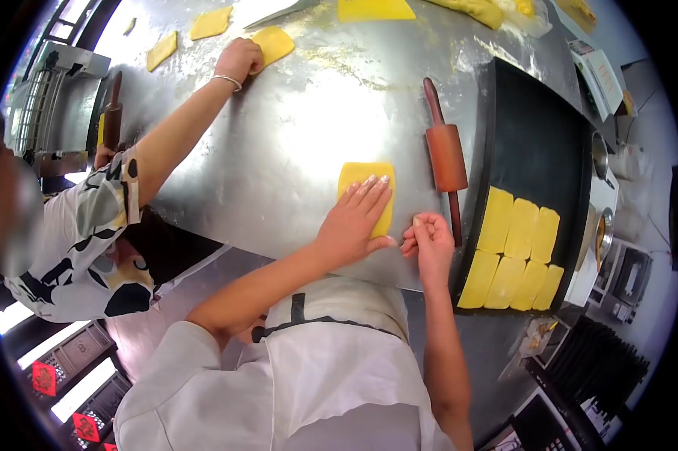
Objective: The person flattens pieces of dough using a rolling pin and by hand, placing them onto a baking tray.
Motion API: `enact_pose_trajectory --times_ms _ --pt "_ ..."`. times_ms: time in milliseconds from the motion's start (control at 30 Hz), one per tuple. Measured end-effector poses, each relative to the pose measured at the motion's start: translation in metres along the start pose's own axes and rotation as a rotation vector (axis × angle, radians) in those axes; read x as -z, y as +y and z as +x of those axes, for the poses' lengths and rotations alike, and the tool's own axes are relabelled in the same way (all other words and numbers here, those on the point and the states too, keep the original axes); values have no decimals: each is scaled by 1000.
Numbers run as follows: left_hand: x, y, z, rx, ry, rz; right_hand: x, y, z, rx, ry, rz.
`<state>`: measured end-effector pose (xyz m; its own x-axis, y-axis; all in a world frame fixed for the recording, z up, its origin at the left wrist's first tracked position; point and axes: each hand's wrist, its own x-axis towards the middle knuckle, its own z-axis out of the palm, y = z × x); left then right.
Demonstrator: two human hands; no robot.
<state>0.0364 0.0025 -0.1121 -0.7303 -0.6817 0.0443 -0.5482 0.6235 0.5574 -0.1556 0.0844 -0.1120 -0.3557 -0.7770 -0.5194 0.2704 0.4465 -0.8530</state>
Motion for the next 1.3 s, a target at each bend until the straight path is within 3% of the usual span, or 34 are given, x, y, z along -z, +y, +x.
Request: enact_pose_trajectory --times_ms 67,167,267,367,500,667,767,933,1000,1100,1300 --pt "3 -7 -4 -4 38 -130 2 -3 1 -29 -15 -47" --pt "17 -2 -17 57 195 -73 -12 -19 19 171 -15 -253" --pt "8 3 -38 89 88 -7 -41 -55 48 662 -104 -615" --pt "4 1 -39 120 96 -8 -63 -66 81 948 -186 -908" --pt "-1 -12 -36 128 98 43 -56 -62 97 787 -284 -1016" --pt "-3 -18 -36 129 87 6 -55 -68 92 784 -289 -965" --pt "3 -20 -37 123 200 -119 -58 -65 93 723 -317 -919" --pt "-3 -31 -34 245 419 -683 -50 -65 92 479 -322 -789" --pt "3 -36 -21 287 527 -944 -48 -63 85 410 -214 -592" --pt "0 -35 -11 250 582 -1070 -46 -51 64 375 -117 -267" --pt "-17 -3 -19 260 620 -1145 -70 0 28 444 -12 161"
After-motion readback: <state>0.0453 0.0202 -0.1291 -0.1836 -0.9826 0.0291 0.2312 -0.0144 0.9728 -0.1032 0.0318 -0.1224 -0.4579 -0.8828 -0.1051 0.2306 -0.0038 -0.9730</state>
